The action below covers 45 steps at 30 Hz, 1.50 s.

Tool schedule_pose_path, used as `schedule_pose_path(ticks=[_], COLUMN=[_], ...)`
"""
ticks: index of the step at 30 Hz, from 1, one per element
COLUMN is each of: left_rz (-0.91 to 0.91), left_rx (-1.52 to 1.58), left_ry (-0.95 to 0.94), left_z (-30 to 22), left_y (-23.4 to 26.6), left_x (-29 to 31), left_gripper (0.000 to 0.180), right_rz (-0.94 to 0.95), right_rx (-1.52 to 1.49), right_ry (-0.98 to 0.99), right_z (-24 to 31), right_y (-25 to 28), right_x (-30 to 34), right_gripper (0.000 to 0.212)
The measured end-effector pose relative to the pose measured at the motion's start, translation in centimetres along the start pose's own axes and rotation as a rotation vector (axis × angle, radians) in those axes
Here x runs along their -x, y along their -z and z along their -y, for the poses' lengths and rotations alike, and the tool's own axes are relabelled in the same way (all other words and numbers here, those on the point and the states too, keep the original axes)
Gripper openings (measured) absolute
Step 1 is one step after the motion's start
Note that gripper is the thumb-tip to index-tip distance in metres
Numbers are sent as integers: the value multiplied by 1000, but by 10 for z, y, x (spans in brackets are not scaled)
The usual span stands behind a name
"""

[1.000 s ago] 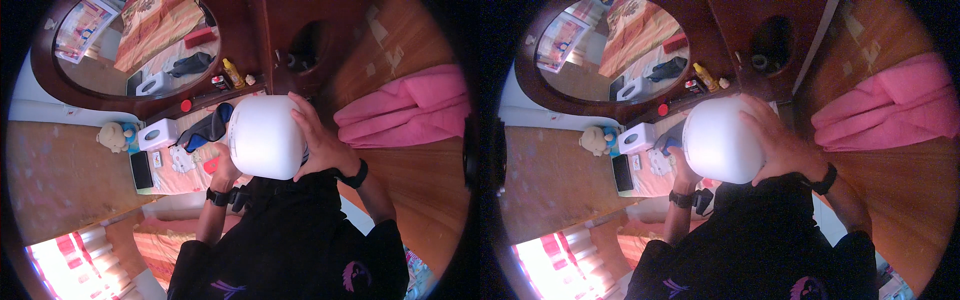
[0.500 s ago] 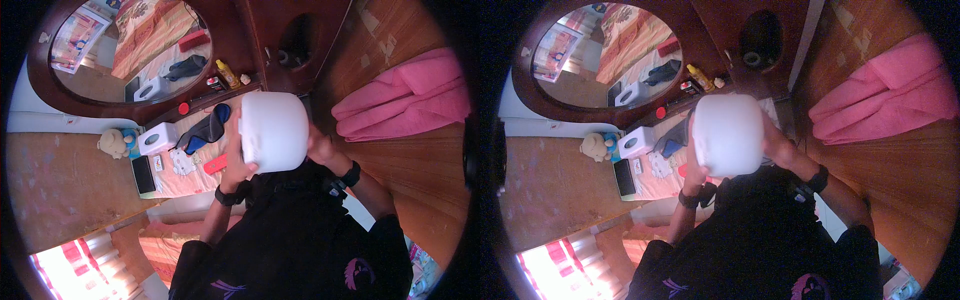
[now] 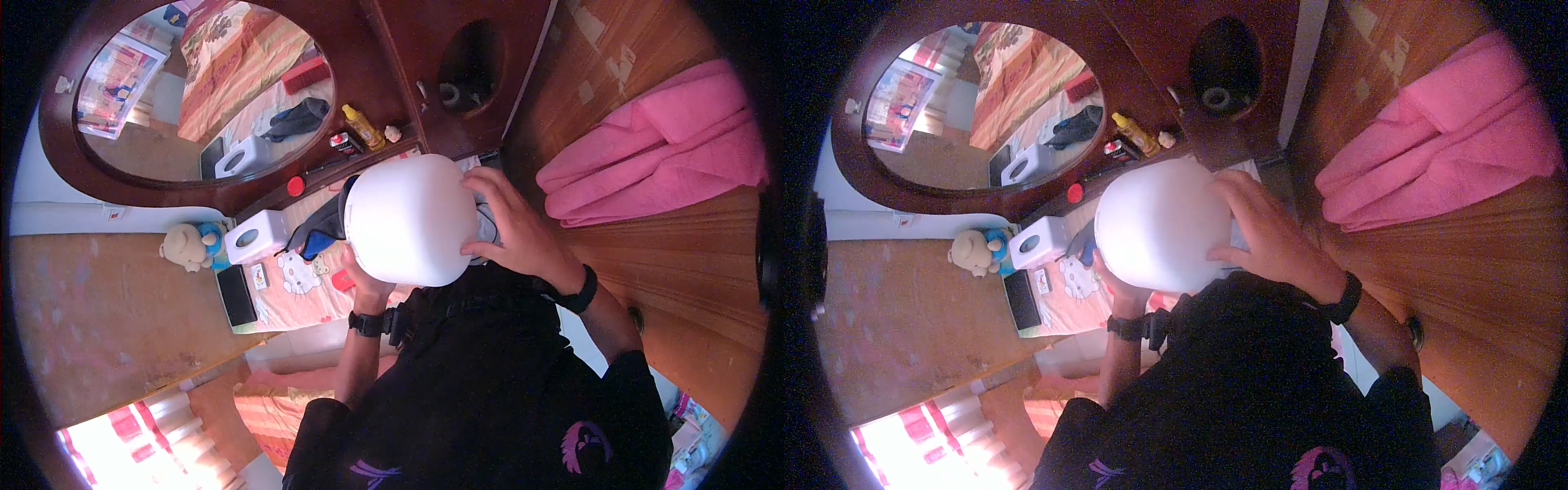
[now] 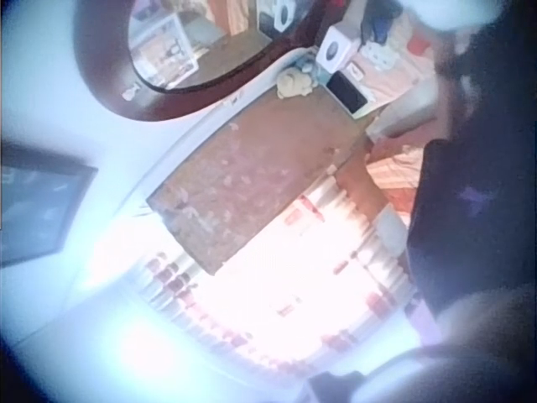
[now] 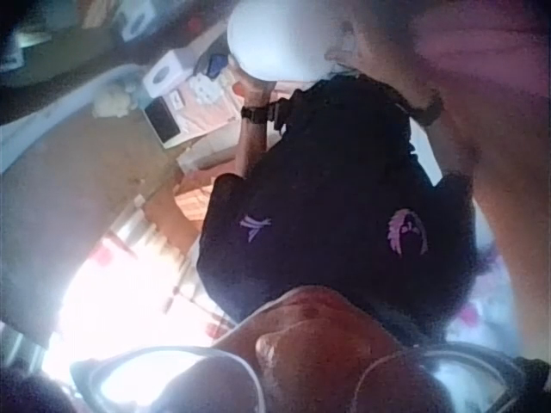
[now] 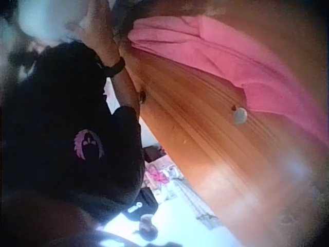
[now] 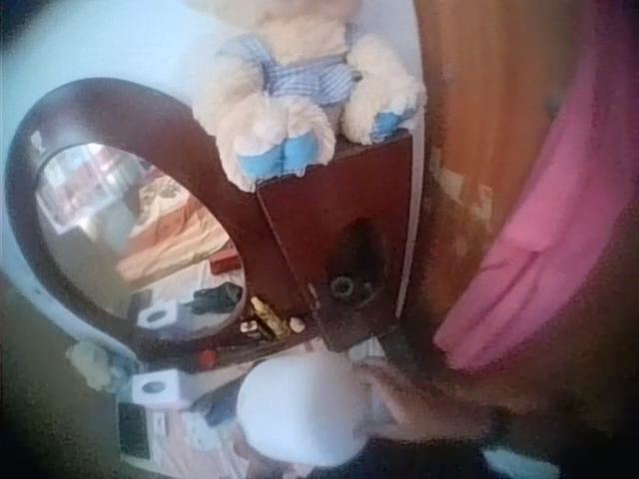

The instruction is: The person reassembles a white rice cooker by placing the inner components together, fitting the lid onto the main body, and then handles a red cleaning brush.

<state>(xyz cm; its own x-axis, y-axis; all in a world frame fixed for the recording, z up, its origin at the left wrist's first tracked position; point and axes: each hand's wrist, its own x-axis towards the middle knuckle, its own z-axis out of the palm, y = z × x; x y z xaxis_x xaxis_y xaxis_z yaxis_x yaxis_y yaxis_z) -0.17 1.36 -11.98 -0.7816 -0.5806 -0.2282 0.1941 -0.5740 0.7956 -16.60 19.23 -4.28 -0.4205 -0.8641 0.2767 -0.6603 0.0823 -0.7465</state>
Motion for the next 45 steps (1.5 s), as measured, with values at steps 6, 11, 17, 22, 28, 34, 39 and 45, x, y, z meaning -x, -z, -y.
schedule_pose_path(ticks=[6,11,17,22,28,34,39,45], left_rz=[-143,382,366,159,146,329,-145,-92], left_rx=[97,806,861,429,133,304,220,297], left_ry=[71,122,148,92,6,-20,191,190], left_z=[-13,1,2,-15,-14,-8,-8,-9], left_y=[-21,15,19,-10,-3,-2,-12,-25], left_x=[7,3,2,9,15,16,10,9], left_gripper=[71,72,72,67,60,61,70,75], right_rz=[71,89,86,66,113,137,182,203], right_rx=[8,-74,-118,-114,-202,-286,-311,-350], right_ry=[60,71,88,155,144,121,112,45], right_z=[-6,-5,-11,-12,-12,-15,-20,-28], right_y=[7,8,6,8,14,15,15,11], right_x=[-5,-11,-12,-15,-18,-16,-15,-9], right_gripper=[88,95,101,102,92,91,99,101])
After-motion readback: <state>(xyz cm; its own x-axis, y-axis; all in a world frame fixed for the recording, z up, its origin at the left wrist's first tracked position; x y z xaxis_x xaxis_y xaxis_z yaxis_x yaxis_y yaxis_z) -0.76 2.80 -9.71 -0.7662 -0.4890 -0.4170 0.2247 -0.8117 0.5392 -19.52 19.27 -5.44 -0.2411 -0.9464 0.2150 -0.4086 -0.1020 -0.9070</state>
